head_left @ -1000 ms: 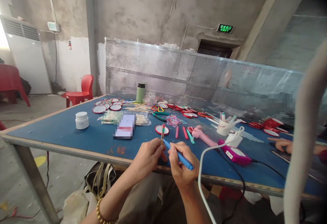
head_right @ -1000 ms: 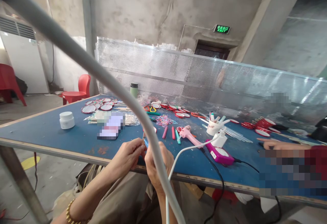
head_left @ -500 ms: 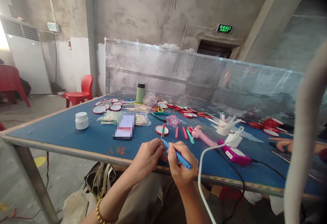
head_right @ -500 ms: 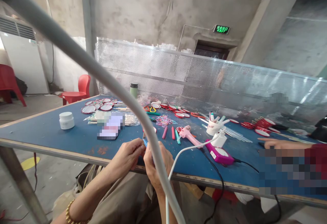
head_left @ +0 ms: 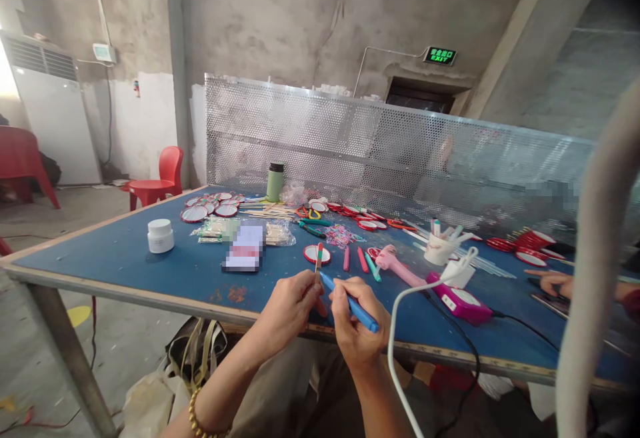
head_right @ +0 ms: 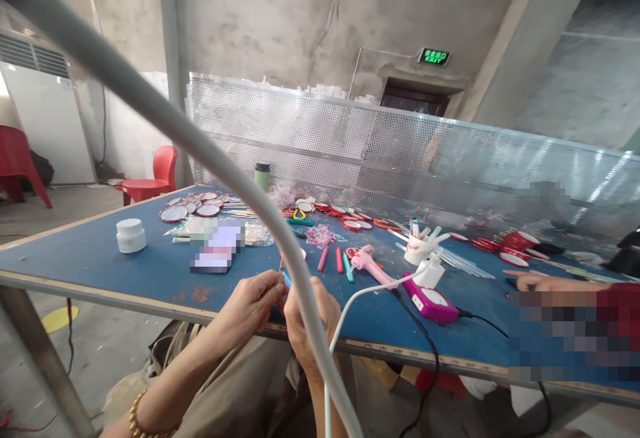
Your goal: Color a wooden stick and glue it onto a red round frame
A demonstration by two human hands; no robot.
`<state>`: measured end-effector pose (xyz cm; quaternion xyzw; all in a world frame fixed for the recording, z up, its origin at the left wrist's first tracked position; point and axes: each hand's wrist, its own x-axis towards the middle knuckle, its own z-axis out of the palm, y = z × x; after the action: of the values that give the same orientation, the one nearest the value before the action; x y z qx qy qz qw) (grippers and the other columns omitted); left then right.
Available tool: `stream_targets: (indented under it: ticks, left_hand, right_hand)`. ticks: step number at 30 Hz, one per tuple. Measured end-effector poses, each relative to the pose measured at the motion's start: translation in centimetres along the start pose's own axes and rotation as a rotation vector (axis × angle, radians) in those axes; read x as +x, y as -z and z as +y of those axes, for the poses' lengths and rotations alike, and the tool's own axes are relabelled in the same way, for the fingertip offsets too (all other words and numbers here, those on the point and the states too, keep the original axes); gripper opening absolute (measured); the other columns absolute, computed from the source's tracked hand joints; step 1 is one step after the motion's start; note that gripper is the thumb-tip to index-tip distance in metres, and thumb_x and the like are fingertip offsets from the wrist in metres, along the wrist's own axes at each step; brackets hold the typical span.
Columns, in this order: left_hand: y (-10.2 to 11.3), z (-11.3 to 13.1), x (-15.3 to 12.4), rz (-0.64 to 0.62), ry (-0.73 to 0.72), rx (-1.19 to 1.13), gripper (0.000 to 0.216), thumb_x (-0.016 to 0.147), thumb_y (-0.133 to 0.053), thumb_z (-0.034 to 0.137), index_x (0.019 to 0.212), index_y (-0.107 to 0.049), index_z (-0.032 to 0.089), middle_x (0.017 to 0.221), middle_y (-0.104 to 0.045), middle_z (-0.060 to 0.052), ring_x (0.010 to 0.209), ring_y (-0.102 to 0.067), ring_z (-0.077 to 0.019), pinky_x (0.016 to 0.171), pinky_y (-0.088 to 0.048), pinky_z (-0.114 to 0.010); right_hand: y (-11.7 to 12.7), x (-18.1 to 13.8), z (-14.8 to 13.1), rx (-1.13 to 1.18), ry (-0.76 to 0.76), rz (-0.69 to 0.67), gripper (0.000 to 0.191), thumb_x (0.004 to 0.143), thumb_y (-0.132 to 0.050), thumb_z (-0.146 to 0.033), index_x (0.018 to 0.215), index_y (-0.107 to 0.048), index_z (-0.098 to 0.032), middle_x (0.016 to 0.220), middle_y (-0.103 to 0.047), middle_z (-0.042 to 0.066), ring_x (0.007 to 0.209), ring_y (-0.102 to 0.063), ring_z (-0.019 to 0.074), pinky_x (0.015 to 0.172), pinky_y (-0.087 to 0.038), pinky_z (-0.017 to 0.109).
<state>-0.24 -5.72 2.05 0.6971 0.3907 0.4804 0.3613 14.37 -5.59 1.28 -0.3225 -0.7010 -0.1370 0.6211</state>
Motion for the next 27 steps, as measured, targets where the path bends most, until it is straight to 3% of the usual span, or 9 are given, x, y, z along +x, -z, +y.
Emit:
stream_targets:
  ticks: [11, 27]
  left_hand:
    - [-0.04, 0.14, -0.07, 0.007, -0.002, -0.001, 0.033, 0.1, -0.042, 0.04, 0.074, -0.048, 0.019, 0.064, -0.062, 0.004, 0.04, -0.044, -0.0062, 0.044, -0.032, -0.019]
    - [-0.09, 0.13, -0.12, 0.009, 0.016, -0.003, 0.034, 0.099, -0.041, 0.042, 0.075, -0.05, 0.019, 0.063, -0.061, 0.004, 0.041, -0.045, -0.0076, 0.044, -0.032, -0.02]
  right_hand:
    - [-0.08, 0.61, -0.87, -0.07, 0.08, 0.023, 0.01, 0.094, -0.056, -0.014, 0.087, -0.063, -0.017, 0.068, -0.068, 0.002, 0.06, -0.067, 0.0148, 0.06, -0.05, 0.025]
    - [-0.17, 0.59, -0.92, -0.068, 0.052, 0.04, 0.011, 0.094, -0.056, -0.015, 0.086, -0.063, -0.018, 0.067, -0.067, 0.001, 0.059, -0.066, 0.0151, 0.059, -0.05, 0.026]
